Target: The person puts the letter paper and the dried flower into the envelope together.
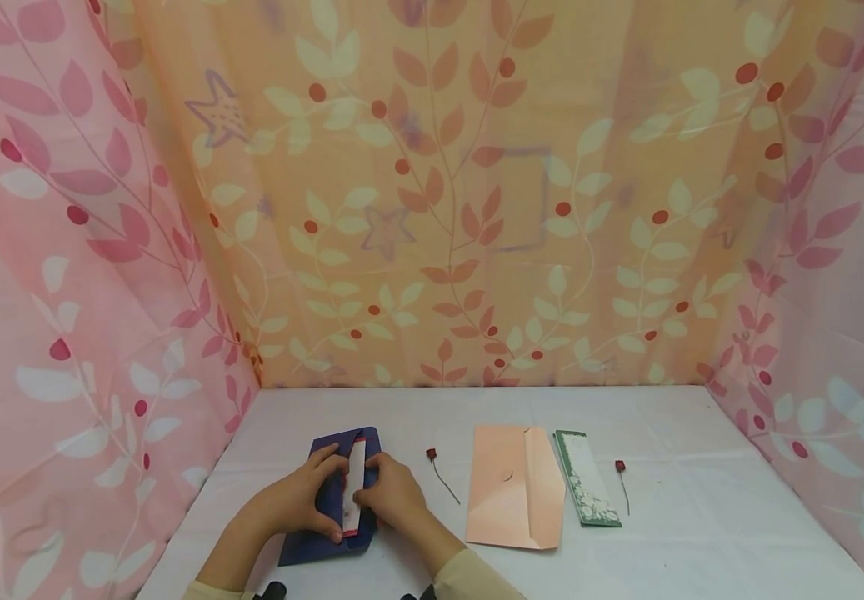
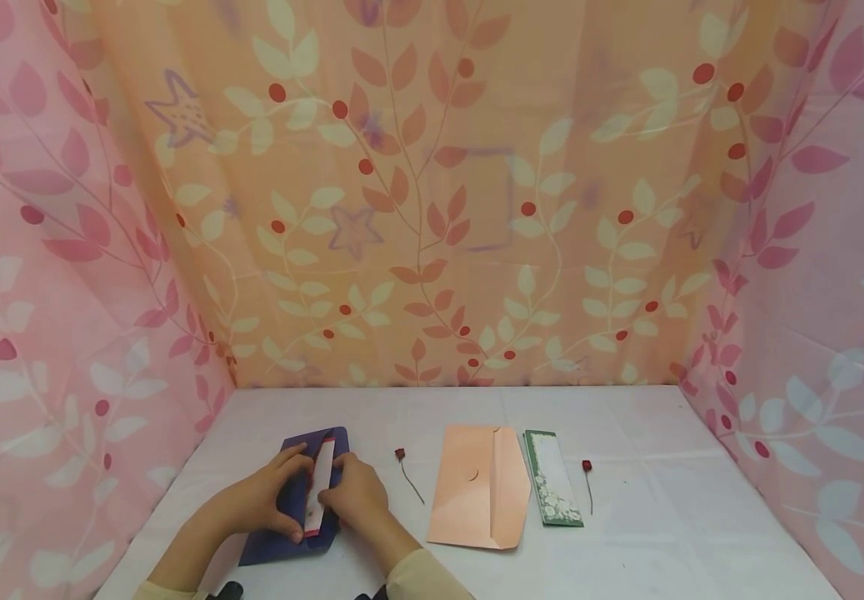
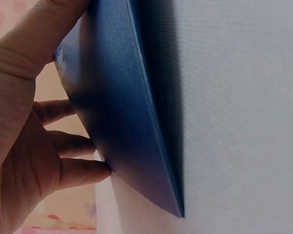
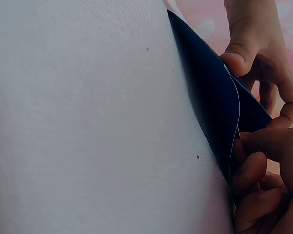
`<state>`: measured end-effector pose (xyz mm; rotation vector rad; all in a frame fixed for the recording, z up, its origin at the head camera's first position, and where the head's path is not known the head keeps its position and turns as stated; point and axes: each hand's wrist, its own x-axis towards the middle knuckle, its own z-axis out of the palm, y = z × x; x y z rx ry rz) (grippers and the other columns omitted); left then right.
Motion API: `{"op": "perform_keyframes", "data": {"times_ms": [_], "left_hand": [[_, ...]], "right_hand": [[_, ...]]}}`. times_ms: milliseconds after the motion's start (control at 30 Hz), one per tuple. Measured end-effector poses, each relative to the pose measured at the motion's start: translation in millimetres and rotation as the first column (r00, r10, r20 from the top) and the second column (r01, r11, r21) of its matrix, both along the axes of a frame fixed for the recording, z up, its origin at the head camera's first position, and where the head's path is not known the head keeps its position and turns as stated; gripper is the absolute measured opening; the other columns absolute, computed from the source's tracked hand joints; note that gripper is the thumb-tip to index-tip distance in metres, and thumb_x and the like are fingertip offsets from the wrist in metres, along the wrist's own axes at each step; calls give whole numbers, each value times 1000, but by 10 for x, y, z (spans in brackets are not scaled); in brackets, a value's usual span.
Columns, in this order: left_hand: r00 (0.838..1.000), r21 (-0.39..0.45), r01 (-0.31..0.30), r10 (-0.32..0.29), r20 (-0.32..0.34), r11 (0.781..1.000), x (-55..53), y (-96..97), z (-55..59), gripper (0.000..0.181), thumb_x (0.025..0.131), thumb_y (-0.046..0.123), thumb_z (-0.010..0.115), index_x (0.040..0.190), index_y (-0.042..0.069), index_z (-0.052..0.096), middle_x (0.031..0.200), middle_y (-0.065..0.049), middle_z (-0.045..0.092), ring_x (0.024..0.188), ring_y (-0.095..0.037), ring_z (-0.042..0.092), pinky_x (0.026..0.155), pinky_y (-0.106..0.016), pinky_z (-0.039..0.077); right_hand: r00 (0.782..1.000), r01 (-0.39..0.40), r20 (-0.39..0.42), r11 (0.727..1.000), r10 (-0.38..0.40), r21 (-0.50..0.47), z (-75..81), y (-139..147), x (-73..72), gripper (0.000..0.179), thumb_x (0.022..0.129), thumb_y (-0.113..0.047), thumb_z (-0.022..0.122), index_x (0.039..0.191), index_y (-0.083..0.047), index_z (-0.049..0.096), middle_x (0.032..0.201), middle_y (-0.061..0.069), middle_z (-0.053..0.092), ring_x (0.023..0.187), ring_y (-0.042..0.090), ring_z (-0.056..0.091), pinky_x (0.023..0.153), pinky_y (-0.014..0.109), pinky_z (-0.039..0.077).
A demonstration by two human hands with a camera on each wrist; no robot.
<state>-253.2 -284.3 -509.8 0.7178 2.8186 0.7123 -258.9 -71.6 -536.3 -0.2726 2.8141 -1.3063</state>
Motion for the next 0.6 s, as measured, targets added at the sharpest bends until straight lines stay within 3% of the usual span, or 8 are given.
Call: {"op": "perform_keyframes", "data": {"times_ms": [133, 300, 600], "left_hand": [[1000, -5, 0, 0, 7, 1000, -7, 2, 0, 94, 58, 64, 92, 133, 25, 52, 161, -24, 30, 138, -53, 44, 105, -67, 43], [1000, -3, -3, 3, 7, 1000, -7, -4, -5, 95, 57, 64, 92, 133, 24, 52, 161, -23, 31, 136, -51, 47, 104, -67, 44], [1000, -9, -3, 2, -11, 1000, 3, -2, -5, 97, 57, 65, 91, 134, 24, 51, 161, -24, 31, 136, -52, 47, 104, -66, 44]], "right_hand": [[1000, 0, 5, 1000, 0, -9, -18, -22, -9, 54, 73, -30, 89, 120, -13, 67, 97, 5, 73, 61, 13, 60, 57, 31, 49], [1000, 12, 29, 998, -10, -66, -51, -75, 4, 53, 73, -26, 88, 118, -12, 66, 84, 3, 69, 33, 14, 52, 39, 32, 46], [997, 80, 10, 996, -80, -33, -37, -177, 45, 45, 73, -24, 86, 112, -7, 71, 74, 1, 68, 28, 10, 48, 38, 30, 44]]}}
